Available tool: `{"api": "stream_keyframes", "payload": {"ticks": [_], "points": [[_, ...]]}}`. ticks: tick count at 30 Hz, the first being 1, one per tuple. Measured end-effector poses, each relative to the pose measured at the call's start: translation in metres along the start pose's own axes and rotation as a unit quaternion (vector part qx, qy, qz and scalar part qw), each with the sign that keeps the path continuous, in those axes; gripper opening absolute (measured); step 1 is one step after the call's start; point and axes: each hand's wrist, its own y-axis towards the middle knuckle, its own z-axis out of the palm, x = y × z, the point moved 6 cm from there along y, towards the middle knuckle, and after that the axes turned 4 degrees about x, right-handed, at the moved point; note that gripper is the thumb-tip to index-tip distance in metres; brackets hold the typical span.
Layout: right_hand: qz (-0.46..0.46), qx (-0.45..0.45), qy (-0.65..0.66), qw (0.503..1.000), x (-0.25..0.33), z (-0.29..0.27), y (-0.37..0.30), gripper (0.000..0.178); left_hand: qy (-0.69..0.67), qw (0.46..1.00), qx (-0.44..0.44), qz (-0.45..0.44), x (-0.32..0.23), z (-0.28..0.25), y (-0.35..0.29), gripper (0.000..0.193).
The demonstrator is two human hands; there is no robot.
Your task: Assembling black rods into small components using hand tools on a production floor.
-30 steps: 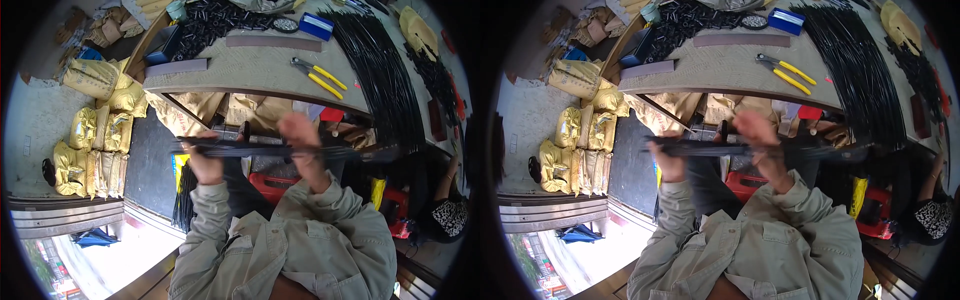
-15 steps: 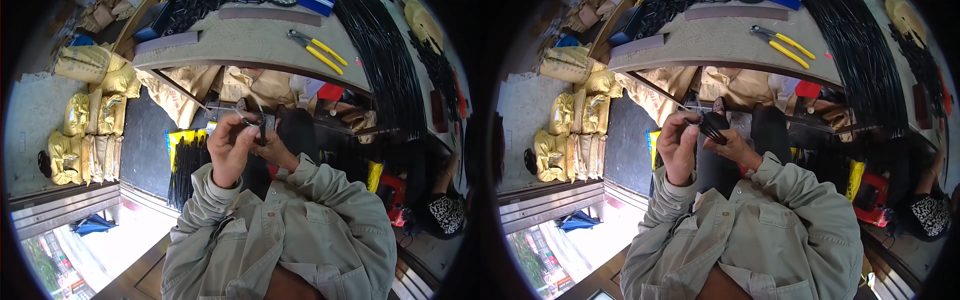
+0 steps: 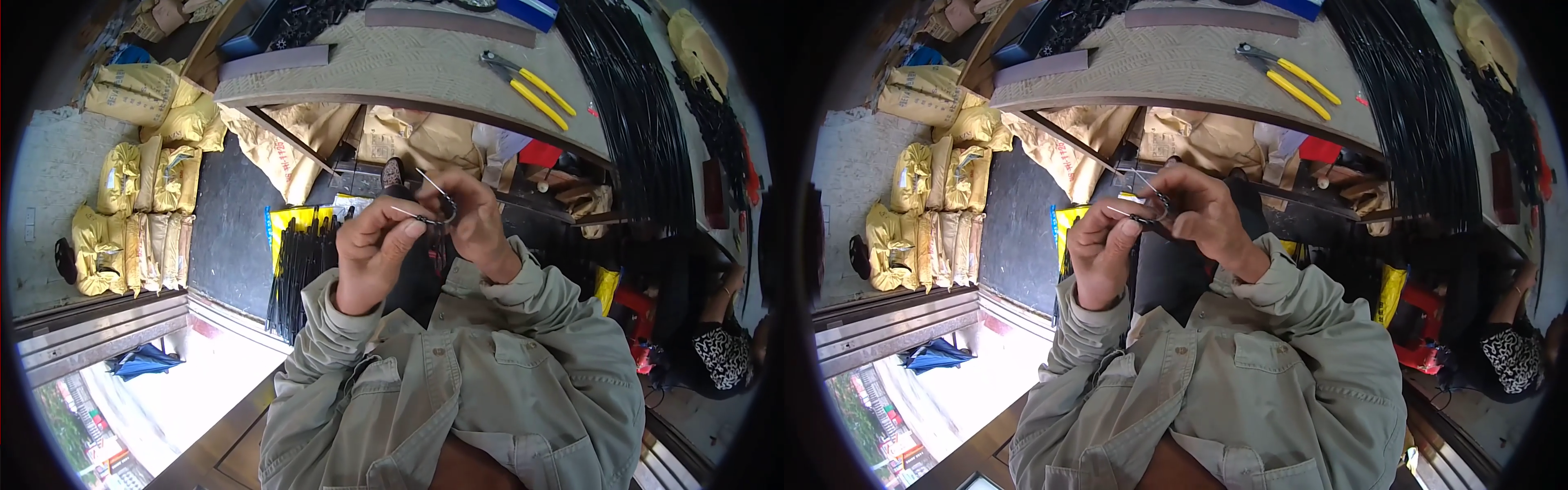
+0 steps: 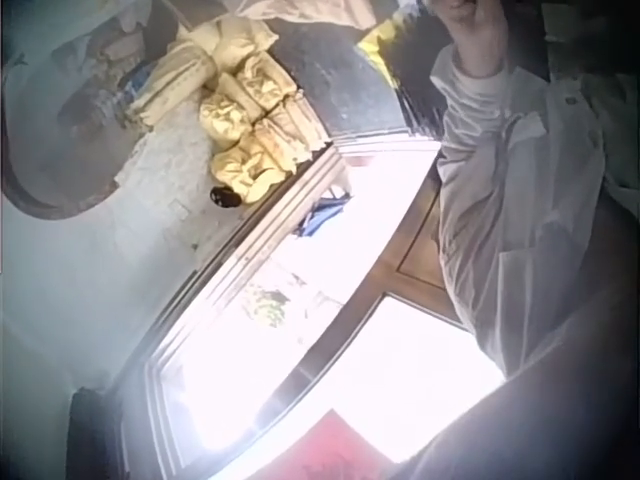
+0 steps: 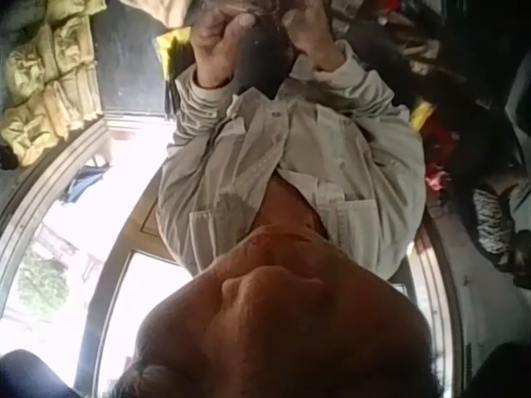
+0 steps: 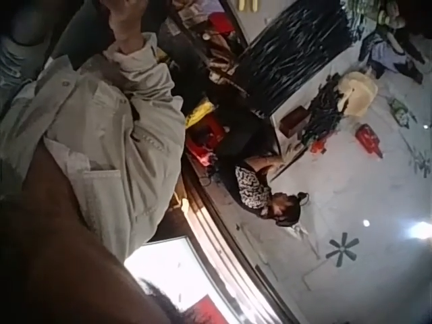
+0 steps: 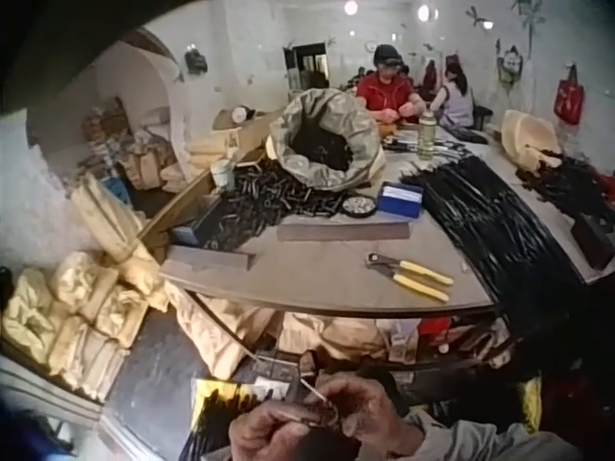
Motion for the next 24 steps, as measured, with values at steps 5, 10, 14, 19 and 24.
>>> {"api": "stream_keyframes", "payload": {"ticks": [5,10,14,19,24], "points": [[0.009,-0.093,-0.011,0.996,0.013,0.008,0.011,0.035,-0.088,0.993,-0.078,0.0,-0.001,-0.001,0.006,0.026],[-0.037,0.034,-0.176,0.983,0.015,0.004,0.036,0.025,-0.12,0.992,-0.028,-0.004,0.001,-0.017,0.015,0.025],[0.212,0.336,-0.159,0.904,0.008,0.018,0.095,0.013,-0.074,0.996,0.054,0.003,0.008,-0.044,0.011,0.021],[-0.021,0.16,-0.52,0.839,-0.029,-0.008,0.254,0.011,-0.107,0.994,-0.015,-0.025,0.007,-0.057,0.02,0.017],[-0.233,0.158,-0.718,0.636,-0.082,0.017,0.331,0.014,-0.135,0.989,-0.024,-0.056,0.011,-0.051,0.023,0.017]]}}
